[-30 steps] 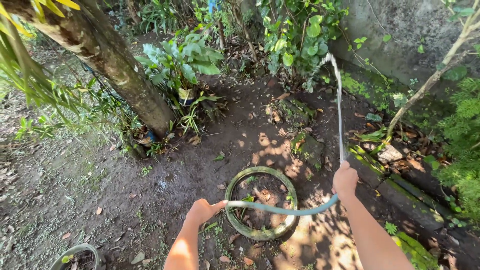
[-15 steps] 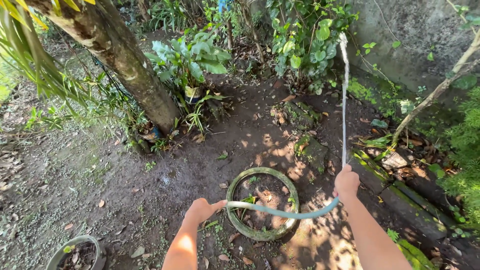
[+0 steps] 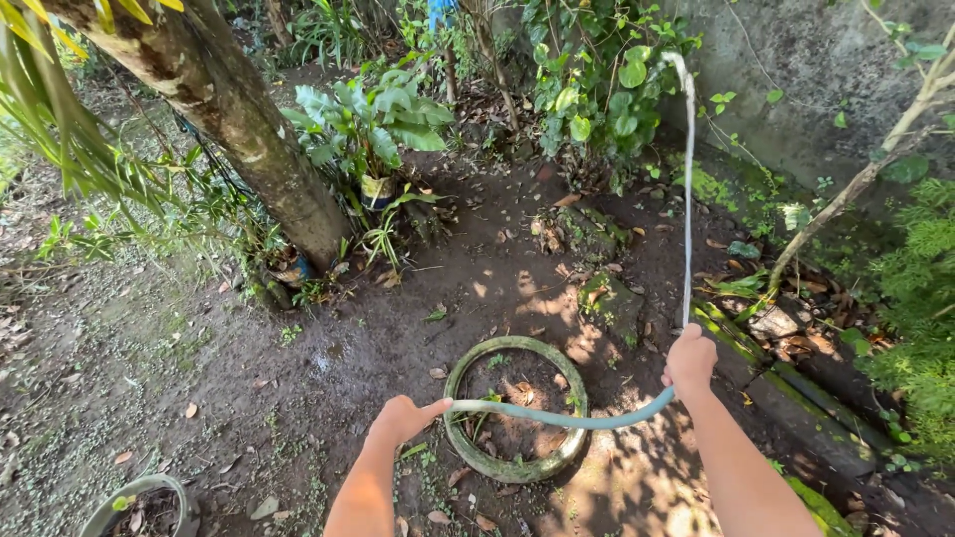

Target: The person uses a garden hose to water various plants and the ground in a backyard garden. They direct the water stream at potted plants, the base of a tree, and along a paved walkway.

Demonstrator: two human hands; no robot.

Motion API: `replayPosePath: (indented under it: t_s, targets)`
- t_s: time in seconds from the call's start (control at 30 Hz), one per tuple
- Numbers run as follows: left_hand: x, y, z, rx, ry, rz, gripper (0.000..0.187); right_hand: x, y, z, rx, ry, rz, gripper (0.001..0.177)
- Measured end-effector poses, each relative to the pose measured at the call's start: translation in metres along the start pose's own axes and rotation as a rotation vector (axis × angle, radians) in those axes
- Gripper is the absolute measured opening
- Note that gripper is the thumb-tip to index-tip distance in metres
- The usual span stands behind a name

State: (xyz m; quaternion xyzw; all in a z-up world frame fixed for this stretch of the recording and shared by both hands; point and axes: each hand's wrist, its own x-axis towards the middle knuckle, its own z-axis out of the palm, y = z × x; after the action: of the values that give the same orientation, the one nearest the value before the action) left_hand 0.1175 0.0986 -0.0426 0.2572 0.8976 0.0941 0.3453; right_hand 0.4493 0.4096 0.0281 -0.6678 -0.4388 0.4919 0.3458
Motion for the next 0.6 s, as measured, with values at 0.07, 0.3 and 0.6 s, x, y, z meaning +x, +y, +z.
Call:
replayPosePath:
  t_s: [0.07, 0.3, 0.6]
  targets:
    - [0.001, 0.0, 0.001, 0.004, -0.012, -0.001, 0.082, 0.002, 0.001, 0.0, -0.004, -0.002, 0.004, 0.036]
    - [-0.003, -0.001, 0.0, -0.008, -0.013, -0.001, 0.082, 0.001, 0.002, 0.0, -0.047, -0.02, 0.035, 0.037]
    - [-0.004, -0.007, 0.001, 0.007, -0.007, 0.001, 0.084, 0.008, 0.012, 0.005, -0.109, -0.028, 0.111, 0.043]
